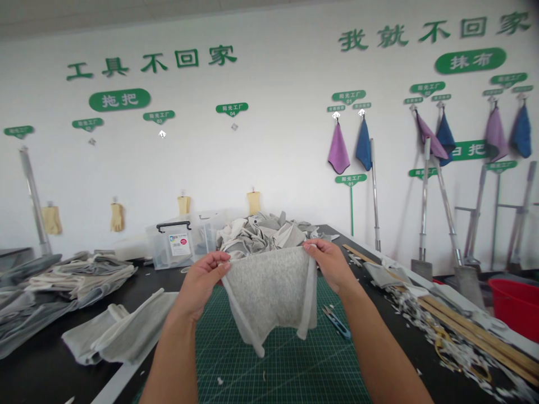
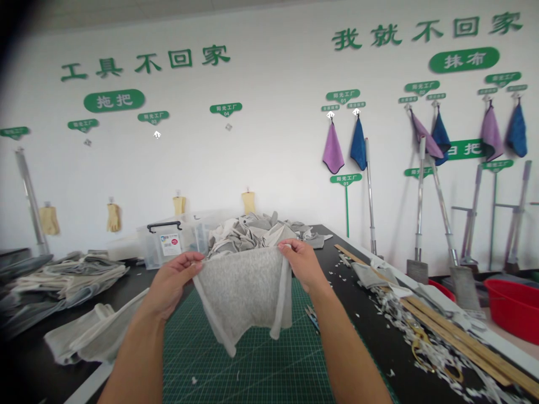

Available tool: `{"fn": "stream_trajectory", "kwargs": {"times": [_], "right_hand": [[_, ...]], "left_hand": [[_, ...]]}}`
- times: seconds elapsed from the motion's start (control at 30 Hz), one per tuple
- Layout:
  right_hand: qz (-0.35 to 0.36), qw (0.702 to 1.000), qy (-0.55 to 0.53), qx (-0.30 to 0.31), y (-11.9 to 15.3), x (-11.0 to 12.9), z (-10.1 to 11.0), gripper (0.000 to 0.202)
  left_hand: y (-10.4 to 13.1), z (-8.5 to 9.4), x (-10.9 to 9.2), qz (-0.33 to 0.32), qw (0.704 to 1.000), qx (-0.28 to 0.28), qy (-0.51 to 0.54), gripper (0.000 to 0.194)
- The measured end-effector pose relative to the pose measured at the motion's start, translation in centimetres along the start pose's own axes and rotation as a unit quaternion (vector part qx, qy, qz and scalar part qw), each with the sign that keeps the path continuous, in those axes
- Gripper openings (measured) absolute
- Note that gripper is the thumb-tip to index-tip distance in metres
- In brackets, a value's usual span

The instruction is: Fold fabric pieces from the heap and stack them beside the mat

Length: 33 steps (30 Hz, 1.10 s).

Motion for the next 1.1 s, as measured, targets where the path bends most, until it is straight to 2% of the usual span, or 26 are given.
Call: {"fn": "stream_trajectory", "kwargs": {"times": [0.1, 0.33, 0.5, 0.7, 0.97, 1.1], "right_hand": [[-0.003, 1.000, -0.010, -0.010, -0.1, 0.0, 0.3, 0.027], [0.011, 1.000, -0.004, -0.002, -0.2, -0.2, 0.5, 0.026], [-0.005, 0.999, -0.030, 0.012, -0.2, -0.4, 0.3, 0.022], [-0.001, 0.998, -0.056, 0.005, -0.4, -0.6, 0.4, 0.023], [0.017, 0.998, -0.055, -0.027, -0.8, -0.7, 0.7, 0.025], [0.005, 0.997, -0.058, -0.041, -1.0, -0.9, 0.9, 0.025]], "left_hand": [[0.1, 0.2, 0.0, 0.008, 1.000, 0.009, -0.002, 0.028], [-0.1, 0.8, -0.1, 0.011, 0.999, -0.038, 0.024, 0.022], [-0.5, 1.0, 0.3, 0.024, 0.992, -0.073, 0.100, 0.017], [-0.9, 0.9, 0.6, 0.048, 0.983, -0.106, 0.139, 0.021], [-1.2, 0.9, 0.8, 0.067, 0.986, -0.109, 0.104, 0.027], [-1.1, 1.2, 0.9, 0.070, 0.993, -0.084, 0.055, 0.029]]}}
Point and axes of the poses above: each hand's wrist, its own y-axis away from the middle knuckle, its own z-axis out of the back of the hand, x = y × z, the point moved 3 cm from there along -y, towards the middle knuckle, and after that the axes turned 5 degrees about -x, right-handed, at the moved point
